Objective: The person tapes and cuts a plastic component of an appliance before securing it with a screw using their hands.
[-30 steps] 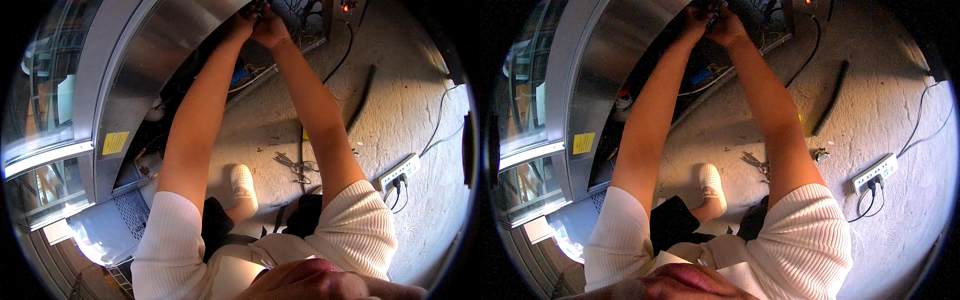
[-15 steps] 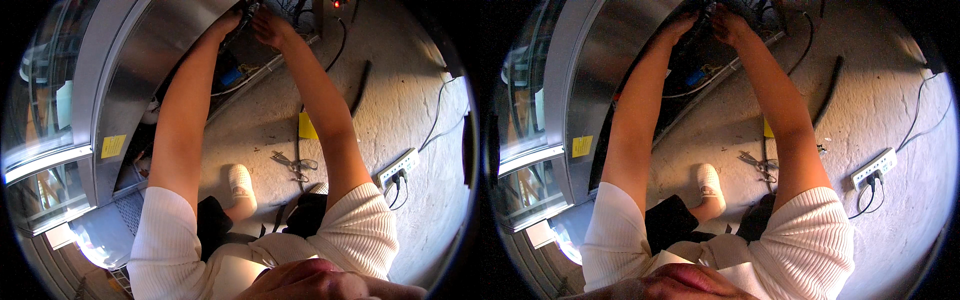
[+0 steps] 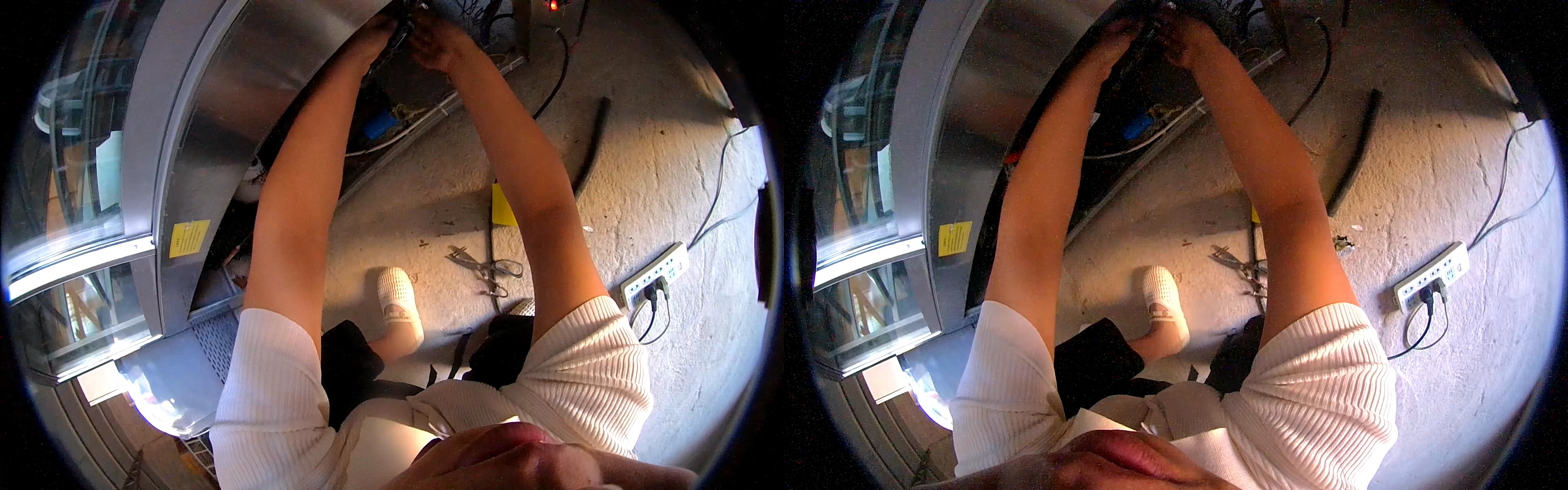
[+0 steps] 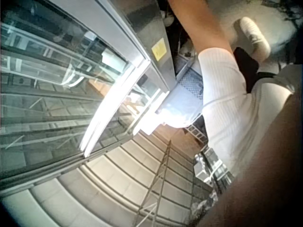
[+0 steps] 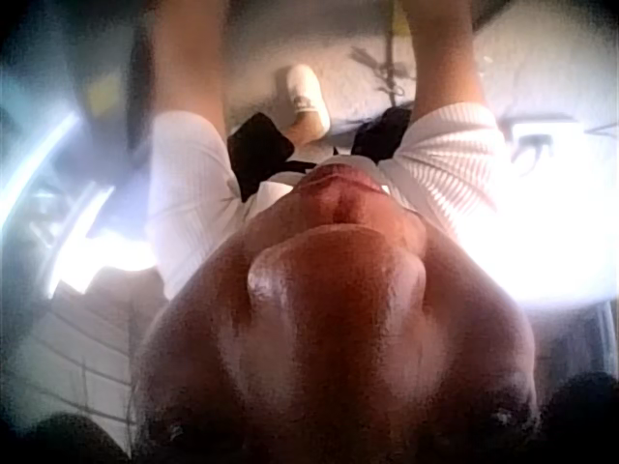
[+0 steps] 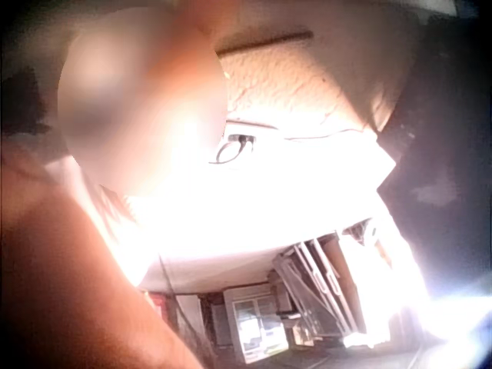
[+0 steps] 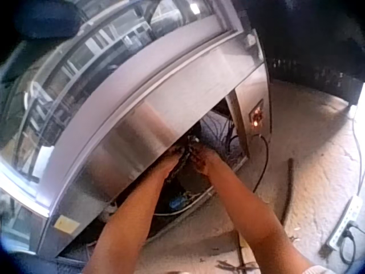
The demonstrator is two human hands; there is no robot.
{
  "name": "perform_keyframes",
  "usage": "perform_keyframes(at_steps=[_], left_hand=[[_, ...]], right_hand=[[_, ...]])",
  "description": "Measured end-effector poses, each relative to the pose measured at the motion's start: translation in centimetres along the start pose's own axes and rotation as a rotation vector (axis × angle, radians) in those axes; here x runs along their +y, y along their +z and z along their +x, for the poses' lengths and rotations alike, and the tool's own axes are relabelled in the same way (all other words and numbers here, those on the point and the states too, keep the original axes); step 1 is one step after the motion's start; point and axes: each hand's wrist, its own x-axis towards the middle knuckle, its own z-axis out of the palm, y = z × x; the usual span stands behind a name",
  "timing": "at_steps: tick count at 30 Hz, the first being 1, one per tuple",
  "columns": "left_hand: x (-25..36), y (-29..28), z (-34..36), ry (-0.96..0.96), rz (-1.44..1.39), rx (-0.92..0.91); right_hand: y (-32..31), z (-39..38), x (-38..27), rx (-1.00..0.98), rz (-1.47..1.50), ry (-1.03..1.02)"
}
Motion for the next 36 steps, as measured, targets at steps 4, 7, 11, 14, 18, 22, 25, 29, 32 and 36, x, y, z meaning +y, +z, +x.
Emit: perform_keyframes(at_steps=[4, 7, 11, 14, 18, 22, 25, 29, 32, 36], left_hand=[[-4.8, -1.1, 1.4, 0.107, -0.020, 0.031], [-4.0, -0.3, 2.1, 0.165, 0.007, 0.078], [-1.1, 2.2, 1.2, -0.023, 0.095, 0.199], [-0.6, 2.2, 1.5, 0.008, 0.081, 0.189], [-0.4, 2.3, 1.9, 0.032, 0.034, 0.170], [-0.5, 3.1, 2.5, 0.071, -0.026, 0.177], [-1.7, 2.9, 2.5, 0.042, -0.139, 0.146], [-1.9, 2.1, 3.1, -0.047, -0.339, 0.043], [-1.3, 2.6, 3.0, -0.104, -0.312, 0.103], [-3.0, 1.6, 2.4, -0.013, -0.197, 0.166]], right_hand=[[2.1, -2.2, 0.3, 0.001, 0.101, 0.169], [-1.3, 0.0, -0.2, -0.315, 0.180, 0.256], [-0.7, -1.5, -0.1, -0.151, 0.124, 0.184], [1.6, -3.7, -0.3, 0.005, 0.093, 0.182], [3.2, -5.3, -1.1, 0.136, 0.063, 0.161], [-0.3, -2.9, -0.6, -0.075, 0.036, 0.092], [1.9, -3.9, -0.6, 0.156, 0.034, 0.095], [2.6, -5.1, -1.3, 0.206, -0.088, 0.115], [1.2, -4.7, -1.6, 0.115, -0.072, 0.099], [0.3, -3.3, -0.1, 0.051, 0.034, 0.069]])
